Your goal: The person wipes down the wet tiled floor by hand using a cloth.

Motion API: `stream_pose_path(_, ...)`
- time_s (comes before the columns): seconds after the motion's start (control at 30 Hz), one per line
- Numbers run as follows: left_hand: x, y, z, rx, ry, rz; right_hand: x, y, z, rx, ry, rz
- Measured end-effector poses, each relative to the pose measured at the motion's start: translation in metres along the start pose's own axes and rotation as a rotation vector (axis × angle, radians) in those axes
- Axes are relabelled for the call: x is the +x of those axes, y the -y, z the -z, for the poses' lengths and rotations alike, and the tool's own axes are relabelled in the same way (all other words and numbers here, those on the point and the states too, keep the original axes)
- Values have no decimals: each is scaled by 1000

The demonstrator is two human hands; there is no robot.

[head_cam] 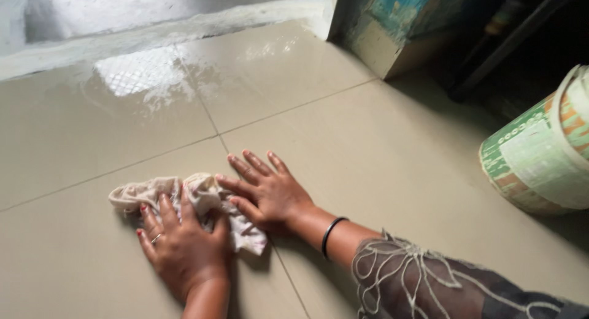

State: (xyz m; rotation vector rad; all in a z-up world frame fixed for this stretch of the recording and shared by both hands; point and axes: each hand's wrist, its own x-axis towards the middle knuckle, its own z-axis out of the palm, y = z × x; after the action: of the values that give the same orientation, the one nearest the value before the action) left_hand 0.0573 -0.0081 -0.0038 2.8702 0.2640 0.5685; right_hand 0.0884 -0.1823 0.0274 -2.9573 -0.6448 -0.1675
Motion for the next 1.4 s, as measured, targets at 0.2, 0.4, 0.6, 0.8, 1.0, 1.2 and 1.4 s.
stream_pose_path(0.2,28,18,-26,-113,-1,-158,2,1,-1,130,18,-95)
stream_pose_path(0.4,69,23,-37,-228,10,-235,0,-1,-3,174,-47,-91)
stream_pose_path(0.6,79,17,-33,-245,5,-177,5,-2,-1,122,-58,-154)
stream_pose_path(0.8,55,14,-32,-225,45,-182,8,-5,-9,143,-82,-132)
stream_pose_path(1.0,6,13,-15,-377,97,-241,-2,-8,-12,64,-10,-87)
stream_pose_path(1.2,40,17,-31,-248,16,75,-17,-9,-10,26,95,-63)
stream_pose_path(1.4,-18,4,5,-238,35,-109,-18,-9,-10,-35,44,-51)
